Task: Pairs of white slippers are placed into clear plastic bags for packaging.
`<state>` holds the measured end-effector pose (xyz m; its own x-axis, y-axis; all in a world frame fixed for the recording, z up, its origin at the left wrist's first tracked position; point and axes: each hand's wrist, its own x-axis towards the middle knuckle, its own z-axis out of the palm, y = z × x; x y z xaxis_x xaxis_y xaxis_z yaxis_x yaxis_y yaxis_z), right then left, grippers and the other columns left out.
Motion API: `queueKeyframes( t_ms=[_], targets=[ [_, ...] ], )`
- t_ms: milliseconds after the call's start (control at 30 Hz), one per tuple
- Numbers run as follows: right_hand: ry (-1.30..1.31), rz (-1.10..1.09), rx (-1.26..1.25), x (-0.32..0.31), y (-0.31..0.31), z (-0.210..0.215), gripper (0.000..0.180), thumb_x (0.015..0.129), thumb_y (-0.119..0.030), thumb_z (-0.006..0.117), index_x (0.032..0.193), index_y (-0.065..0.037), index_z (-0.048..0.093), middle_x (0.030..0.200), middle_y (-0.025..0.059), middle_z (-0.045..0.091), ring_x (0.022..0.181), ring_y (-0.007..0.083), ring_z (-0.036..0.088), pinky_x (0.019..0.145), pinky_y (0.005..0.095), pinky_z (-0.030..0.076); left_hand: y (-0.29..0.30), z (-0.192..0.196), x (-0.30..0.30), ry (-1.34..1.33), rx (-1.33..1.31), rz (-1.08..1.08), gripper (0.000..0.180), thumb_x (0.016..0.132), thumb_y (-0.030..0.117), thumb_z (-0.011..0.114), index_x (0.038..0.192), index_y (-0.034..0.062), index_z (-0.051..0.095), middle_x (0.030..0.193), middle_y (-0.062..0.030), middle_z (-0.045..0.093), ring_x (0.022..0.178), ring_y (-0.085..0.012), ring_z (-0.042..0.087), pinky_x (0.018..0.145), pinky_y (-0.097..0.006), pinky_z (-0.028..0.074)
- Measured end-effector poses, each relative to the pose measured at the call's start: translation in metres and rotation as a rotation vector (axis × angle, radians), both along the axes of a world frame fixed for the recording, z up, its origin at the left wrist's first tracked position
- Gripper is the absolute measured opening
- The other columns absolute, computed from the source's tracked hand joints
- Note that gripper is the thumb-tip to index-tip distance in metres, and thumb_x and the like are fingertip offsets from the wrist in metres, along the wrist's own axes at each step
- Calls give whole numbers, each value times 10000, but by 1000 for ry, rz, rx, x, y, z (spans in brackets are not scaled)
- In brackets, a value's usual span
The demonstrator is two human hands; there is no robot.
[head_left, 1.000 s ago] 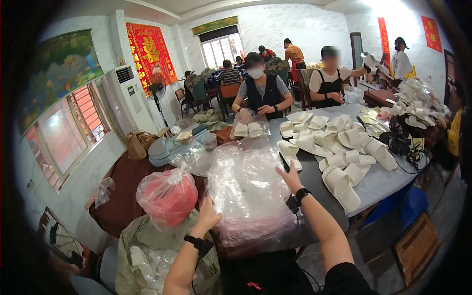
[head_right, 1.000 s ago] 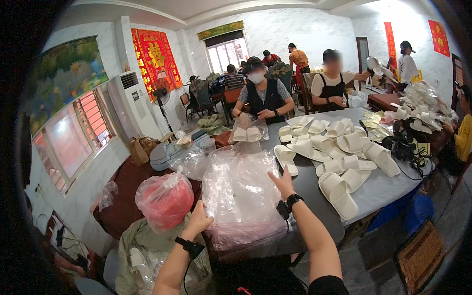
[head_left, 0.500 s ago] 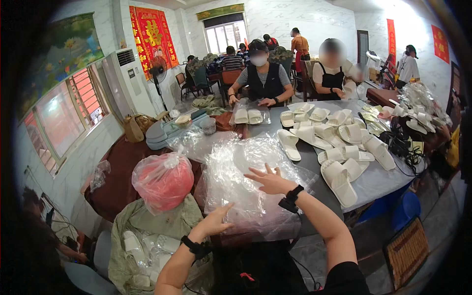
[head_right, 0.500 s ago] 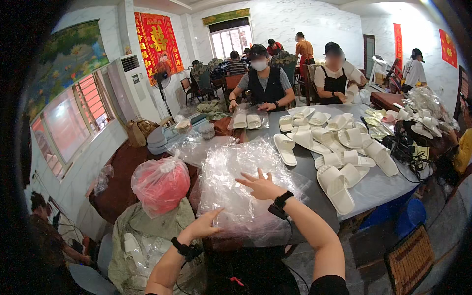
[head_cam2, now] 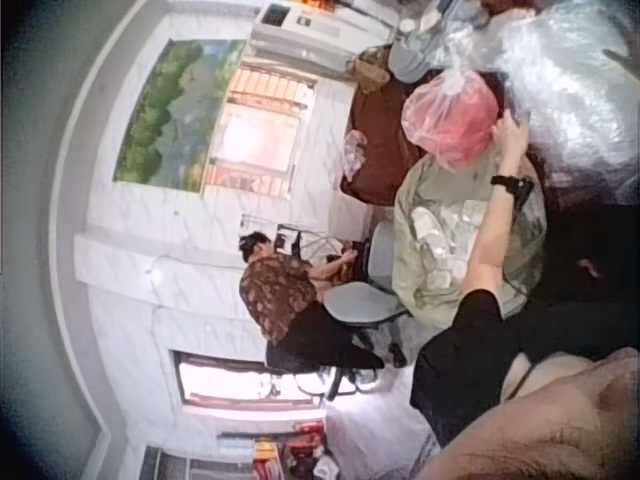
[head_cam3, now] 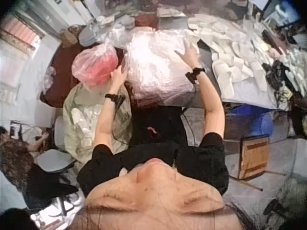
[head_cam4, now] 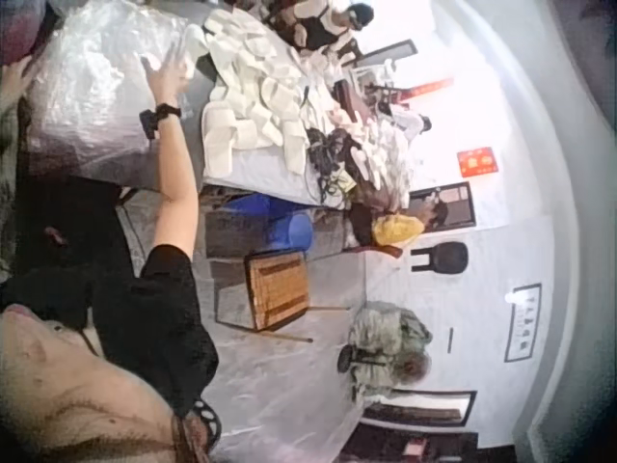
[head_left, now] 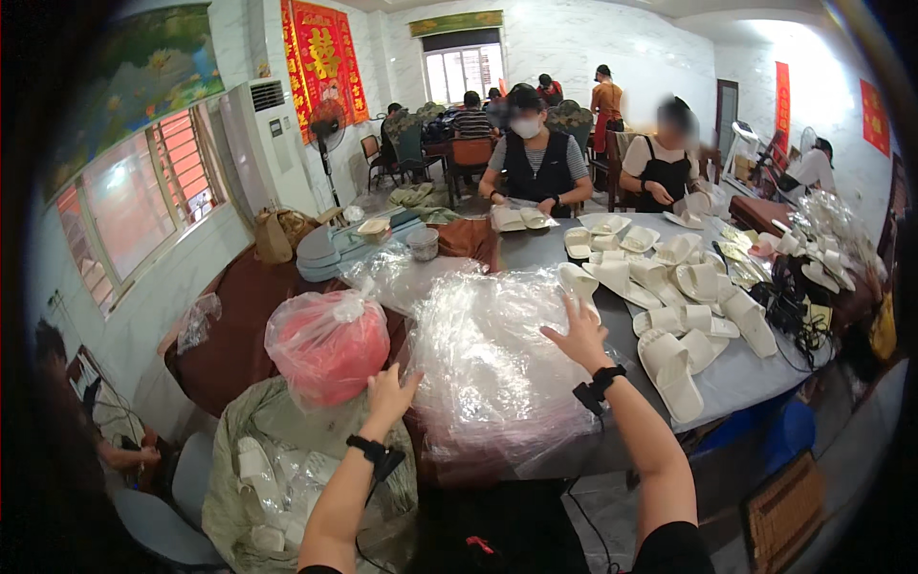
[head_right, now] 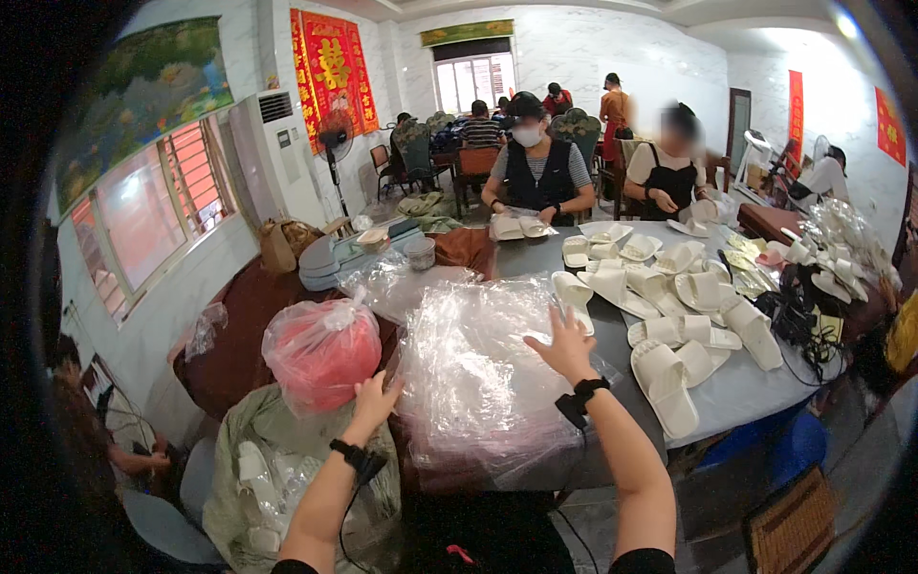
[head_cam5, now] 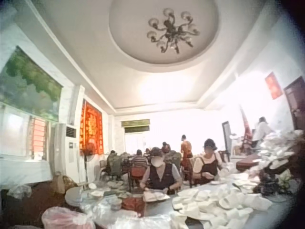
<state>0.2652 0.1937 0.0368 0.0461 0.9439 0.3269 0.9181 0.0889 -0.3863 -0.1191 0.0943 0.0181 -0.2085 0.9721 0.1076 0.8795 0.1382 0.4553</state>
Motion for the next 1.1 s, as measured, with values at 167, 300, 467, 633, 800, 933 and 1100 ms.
queueKeyframes(
  t_ms=[167,300,467,633,800,933,1100],
  targets=[
    [311,94,-292,27,-3,-6,1077,849,-712,617,1601,-79,177,1498,324,420,1380,453,444,1101,556,349,30,-39,-14,-368,67,-97,899,938,764,421,1129,-94,612,1024,-267,672,1007,-399,649,896,-436,481],
    [417,94,-310,39,-6,-10,1117,851,-680,645,1570,41,186,1443,372,456,1372,449,458,1124,387,370,3,-6,36,-219,-149,-261,985,925,830,281,1051,-89,614,969,-323,647,961,-419,650,884,-458,486],
    [404,178,-276,28,-8,-12,1139,814,-650,712,1570,32,201,1435,357,477,1343,440,496,1106,409,397,-53,36,62,-258,-490,-426,1032,896,864,258,1144,-75,609,1052,-347,640,1062,-407,645,907,-462,484],
    [486,260,-318,10,-27,-9,1099,799,-529,792,1540,75,249,1501,306,433,1405,376,441,1150,370,348,-78,26,36,-833,-355,-165,1148,870,867,375,1502,-91,338,1391,-295,532,1253,-417,538,1017,-450,457],
    [524,218,-335,14,-30,-22,1004,797,-474,815,1491,81,349,1368,272,575,1228,341,596,1031,390,459,-60,0,20,-583,-234,25,1195,862,861,416,1504,-139,287,1468,-242,481,1352,-324,461,1133,-390,354],
    [801,376,-573,17,-32,-39,741,829,-374,808,1414,-18,525,1110,191,708,954,329,682,873,398,527,-25,-30,14,-1161,-234,-360,888,1010,646,433,1514,-78,330,1470,-169,495,1327,-263,474,1124,-371,360],
    [631,525,-307,9,-46,-42,490,913,-241,701,1385,-189,581,1115,202,645,942,352,637,817,400,531,-25,4,34,-937,-69,-512,811,844,212,790,1477,-46,352,1417,-158,499,1300,-264,480,1102,-366,381]
  ],
)
